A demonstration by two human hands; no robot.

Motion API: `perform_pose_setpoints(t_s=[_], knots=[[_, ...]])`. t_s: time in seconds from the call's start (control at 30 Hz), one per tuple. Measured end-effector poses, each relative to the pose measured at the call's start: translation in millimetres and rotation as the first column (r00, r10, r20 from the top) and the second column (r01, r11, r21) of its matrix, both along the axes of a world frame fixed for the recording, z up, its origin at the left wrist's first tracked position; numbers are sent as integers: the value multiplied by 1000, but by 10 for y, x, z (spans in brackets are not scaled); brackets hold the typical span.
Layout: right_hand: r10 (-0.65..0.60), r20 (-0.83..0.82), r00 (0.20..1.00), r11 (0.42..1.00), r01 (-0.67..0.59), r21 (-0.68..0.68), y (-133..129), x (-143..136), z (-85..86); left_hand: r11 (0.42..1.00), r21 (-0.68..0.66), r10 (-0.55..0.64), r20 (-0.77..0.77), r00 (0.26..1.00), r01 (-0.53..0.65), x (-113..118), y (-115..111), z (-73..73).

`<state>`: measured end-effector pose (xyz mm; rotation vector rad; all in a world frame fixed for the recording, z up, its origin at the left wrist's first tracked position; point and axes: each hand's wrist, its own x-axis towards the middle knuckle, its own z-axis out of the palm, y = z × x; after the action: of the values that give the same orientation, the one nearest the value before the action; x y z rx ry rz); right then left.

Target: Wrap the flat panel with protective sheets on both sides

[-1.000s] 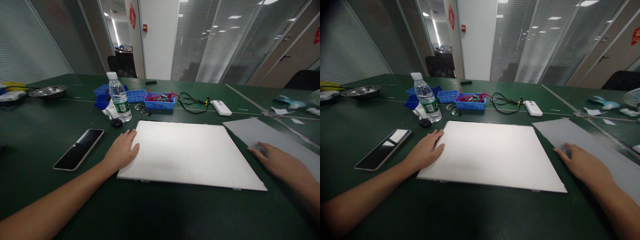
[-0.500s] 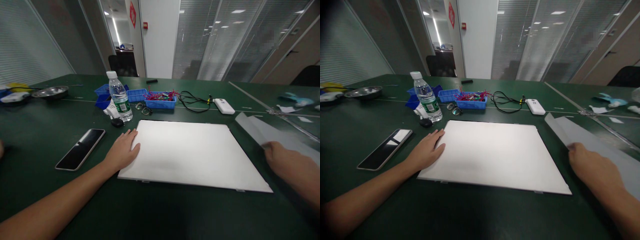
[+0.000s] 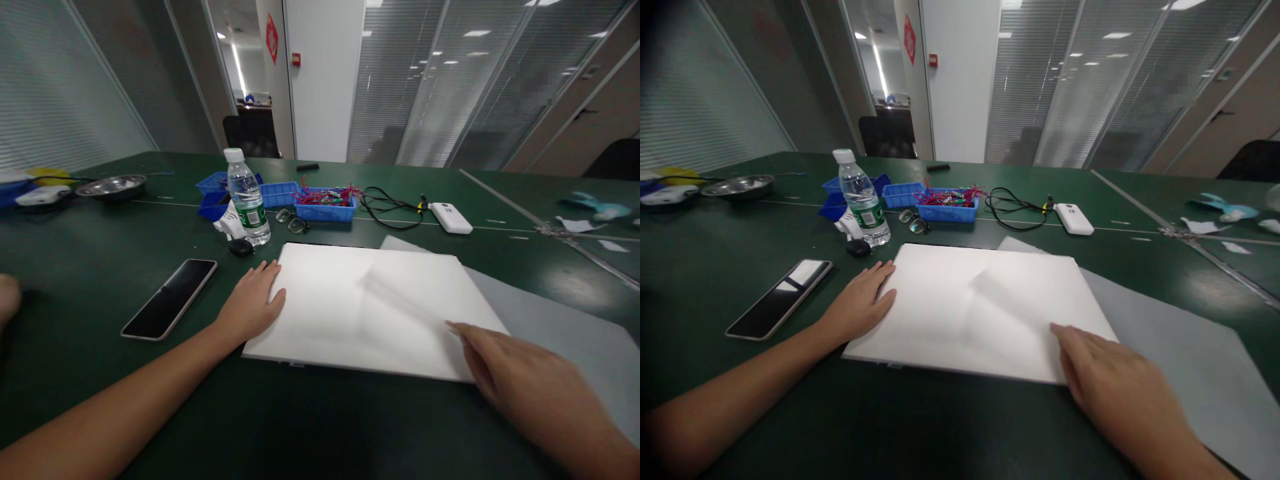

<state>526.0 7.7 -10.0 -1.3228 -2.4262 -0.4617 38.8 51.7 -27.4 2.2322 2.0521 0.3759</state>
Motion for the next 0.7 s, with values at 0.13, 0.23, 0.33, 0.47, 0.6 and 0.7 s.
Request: perform_pose_setpoints(t_s=[0.13,0.23,0.33,0.47,0.6,0.7], knots=[[380,110,918,914,-391,105,-56,-231,-45,1000,-11,0,-10,1000,0,8,-13,30],[431,123,894,896,-441,62,-44,-298,-2,1000,-3,4,0,1000,-4,14,-18,42],[494,112,862,868,-497,-1,2,-280,52,1000,9,-3,12,1000,3,17,-17,42],[499,72,864,866,-500,-10,93,-125,49,1000,-5,1,3,1000,-1,11,-13,32],[211,14,977,974,-211,86,185,91,-46,1000,-3,1,7,1000,-1,4,-13,25],[-49,9,999,998,48,51,251,220,-122,1000,-8,1,9,1000,-1,13,-16,37]])
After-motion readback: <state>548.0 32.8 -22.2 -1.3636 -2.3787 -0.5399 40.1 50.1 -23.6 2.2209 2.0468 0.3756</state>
